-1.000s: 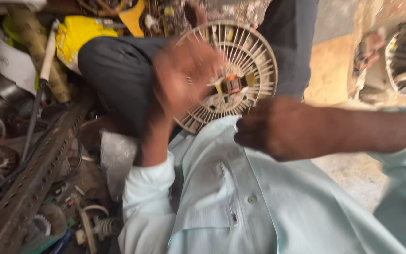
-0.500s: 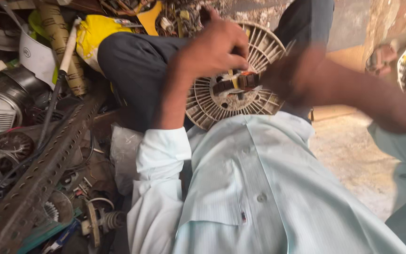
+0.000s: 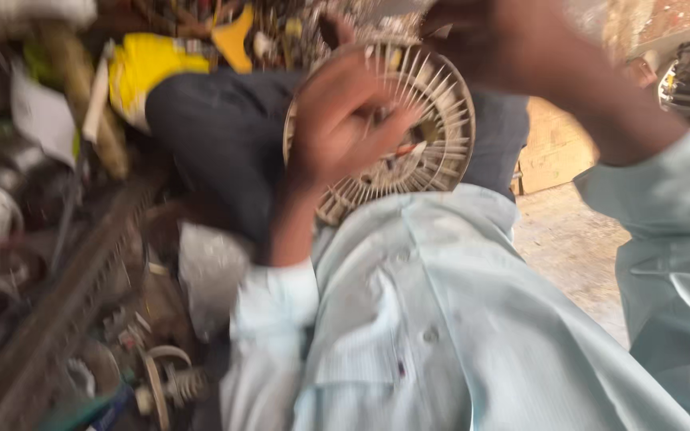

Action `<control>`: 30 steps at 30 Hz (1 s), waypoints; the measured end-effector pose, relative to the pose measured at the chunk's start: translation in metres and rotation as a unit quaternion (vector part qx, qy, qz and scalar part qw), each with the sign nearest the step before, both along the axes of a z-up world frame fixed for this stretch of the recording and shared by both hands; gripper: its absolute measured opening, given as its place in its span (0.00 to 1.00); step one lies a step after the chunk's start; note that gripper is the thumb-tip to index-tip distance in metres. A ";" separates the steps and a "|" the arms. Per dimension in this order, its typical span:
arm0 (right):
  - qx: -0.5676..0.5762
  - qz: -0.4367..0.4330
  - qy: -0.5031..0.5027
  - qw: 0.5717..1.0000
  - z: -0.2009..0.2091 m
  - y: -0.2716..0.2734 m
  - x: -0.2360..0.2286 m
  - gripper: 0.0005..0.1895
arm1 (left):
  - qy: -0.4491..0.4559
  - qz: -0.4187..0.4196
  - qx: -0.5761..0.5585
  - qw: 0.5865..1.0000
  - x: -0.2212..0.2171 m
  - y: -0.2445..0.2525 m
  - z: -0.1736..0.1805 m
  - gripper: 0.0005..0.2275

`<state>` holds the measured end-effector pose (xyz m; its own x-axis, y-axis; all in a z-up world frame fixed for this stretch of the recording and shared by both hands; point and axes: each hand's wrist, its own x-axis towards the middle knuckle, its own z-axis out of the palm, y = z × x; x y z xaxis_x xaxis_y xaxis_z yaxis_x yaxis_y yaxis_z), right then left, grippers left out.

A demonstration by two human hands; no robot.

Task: The person sits on the floor and repairs an electric motor rotor. They wrap copper wire around the rotor core by hand and then use a hammer to tap and secure the windings.

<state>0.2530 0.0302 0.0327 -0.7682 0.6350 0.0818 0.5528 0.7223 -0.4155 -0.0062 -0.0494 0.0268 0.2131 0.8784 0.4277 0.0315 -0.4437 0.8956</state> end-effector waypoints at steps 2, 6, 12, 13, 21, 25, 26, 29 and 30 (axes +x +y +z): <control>0.030 0.093 -0.059 0.993 0.027 -0.006 0.021 0.06 | 0.035 -0.043 -0.010 0.998 -0.012 0.024 0.003 0.06; -0.123 0.280 -0.364 0.880 0.043 -0.090 -0.020 0.06 | 0.102 -0.150 -0.059 0.982 -0.020 0.039 0.002 0.04; -0.076 0.207 0.116 0.969 0.037 -0.022 -0.031 0.08 | 0.227 0.026 0.142 0.963 0.007 -0.077 0.022 0.06; -0.097 0.165 0.093 0.977 0.018 -0.003 -0.039 0.04 | 0.202 0.059 0.106 0.972 0.006 -0.074 0.018 0.05; -0.027 0.043 -0.095 0.994 0.008 0.002 0.012 0.05 | 0.203 -0.017 0.012 0.979 0.012 0.029 -0.032 0.10; -0.112 0.189 -0.355 0.909 0.051 -0.084 -0.033 0.03 | 0.142 -0.119 -0.101 0.978 -0.011 0.043 -0.020 0.08; -0.077 0.259 -0.276 0.922 0.064 -0.083 -0.034 0.04 | 0.062 -0.055 -0.150 0.985 -0.013 0.020 -0.014 0.07; -0.057 0.251 0.085 0.962 0.077 -0.061 -0.029 0.08 | 0.114 -0.005 -0.041 0.993 -0.006 -0.053 0.005 0.05; -0.112 0.177 -0.072 0.975 0.066 -0.052 -0.033 0.08 | 0.178 -0.016 0.041 0.983 -0.001 -0.070 0.010 0.04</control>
